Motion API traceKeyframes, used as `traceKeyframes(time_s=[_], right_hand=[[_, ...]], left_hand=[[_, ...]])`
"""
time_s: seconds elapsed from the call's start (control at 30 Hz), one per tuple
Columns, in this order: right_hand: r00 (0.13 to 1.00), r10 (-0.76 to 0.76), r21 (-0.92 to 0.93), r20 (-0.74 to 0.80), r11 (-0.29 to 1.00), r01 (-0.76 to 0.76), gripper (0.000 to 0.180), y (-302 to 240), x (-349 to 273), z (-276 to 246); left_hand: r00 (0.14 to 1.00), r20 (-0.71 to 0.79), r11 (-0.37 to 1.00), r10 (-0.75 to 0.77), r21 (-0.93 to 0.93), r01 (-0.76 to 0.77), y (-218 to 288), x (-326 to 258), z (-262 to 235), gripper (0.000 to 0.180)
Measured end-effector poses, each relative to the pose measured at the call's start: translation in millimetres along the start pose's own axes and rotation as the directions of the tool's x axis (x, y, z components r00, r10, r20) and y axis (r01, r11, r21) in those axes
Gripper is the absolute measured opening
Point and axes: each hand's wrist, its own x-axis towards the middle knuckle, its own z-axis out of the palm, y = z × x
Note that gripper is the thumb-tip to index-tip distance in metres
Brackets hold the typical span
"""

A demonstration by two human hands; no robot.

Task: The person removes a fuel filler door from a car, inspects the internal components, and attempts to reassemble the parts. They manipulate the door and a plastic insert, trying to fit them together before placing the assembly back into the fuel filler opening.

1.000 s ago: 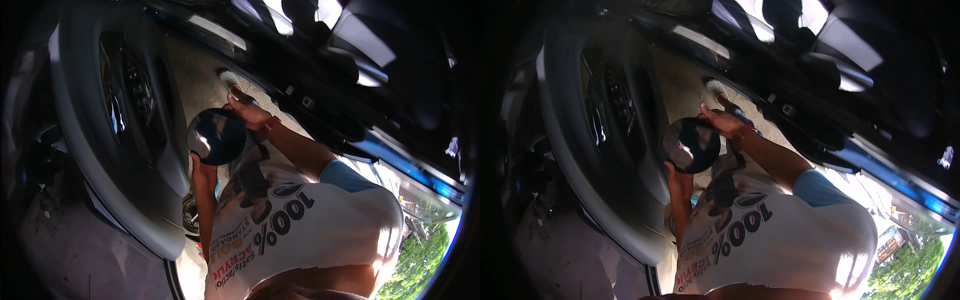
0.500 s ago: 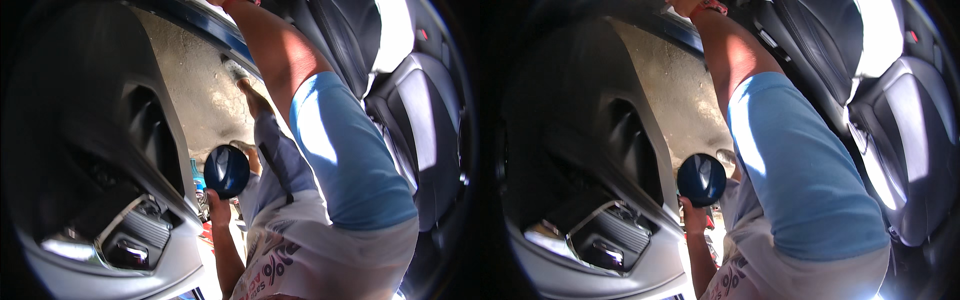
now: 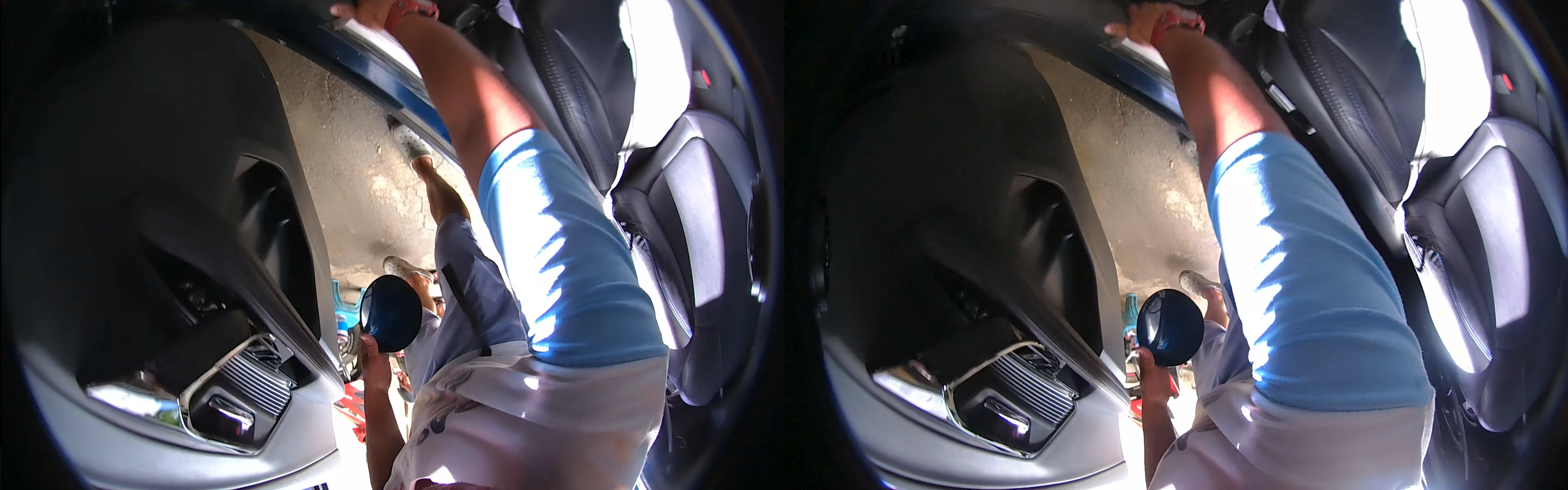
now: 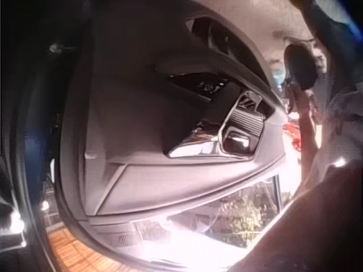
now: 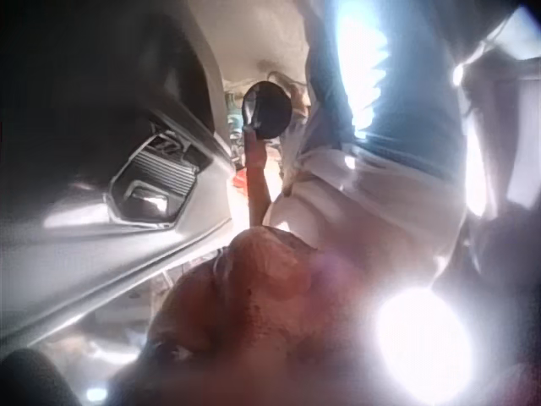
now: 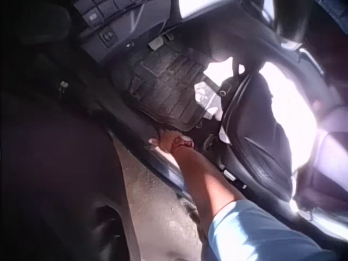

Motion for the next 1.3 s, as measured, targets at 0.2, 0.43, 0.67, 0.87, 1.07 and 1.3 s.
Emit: traceKeyframes(time_s=[0.2, 0.43, 0.67, 0.87, 1.07, 1.3], right_hand=[[0.982, 0.047, 0.476, -0.182, 0.878, 0.046, 0.088, -45.7, -169.9, 70.1], [0.664, -0.401, 0.764, 0.632, 0.176, -0.621, 0.09, -133.6, -491.7, 71.9], [0.923, -0.039, 0.878, 0.382, -0.297, -0.376, 0.06, -127.4, -671.3, 57.4], [0.952, 0.22, 0.974, 0.214, -0.123, -0.191, 0.048, -132.1, -757.4, 75.8], [0.812, 0.555, 0.971, 0.182, -0.231, -0.06, 0.051, -92.5, -891.1, 125.5], [0.529, 0.82, 0.976, 0.218, -0.182, -0.119, 0.055, -47.3, -1042.0, 208.2]], left_hand=[[0.993, 0.08, 0.995, 0.086, 0.048, -0.09, 21.6, 4.4, -12.8, 0.091], [0.914, 0.322, 0.945, 0.245, -0.29, -0.151, 5.6, -8.1, -46.6, 0.081], [0.763, 0.604, 0.97, 0.231, -0.082, -0.228, -83.8, 0.7, -86.3, 0.089], [0.986, 0.164, 0.99, 0.019, 0.132, -0.041, -131.1, 61.2, -286.1, 0.083], [0.995, 0.091, 0.961, 0.032, 0.271, -0.056, -153.3, 47.7, -315.7, 0.082], [0.975, 0.182, 0.929, 0.127, 0.323, -0.181, -182.1, 15.6, -281.9, 0.082]])
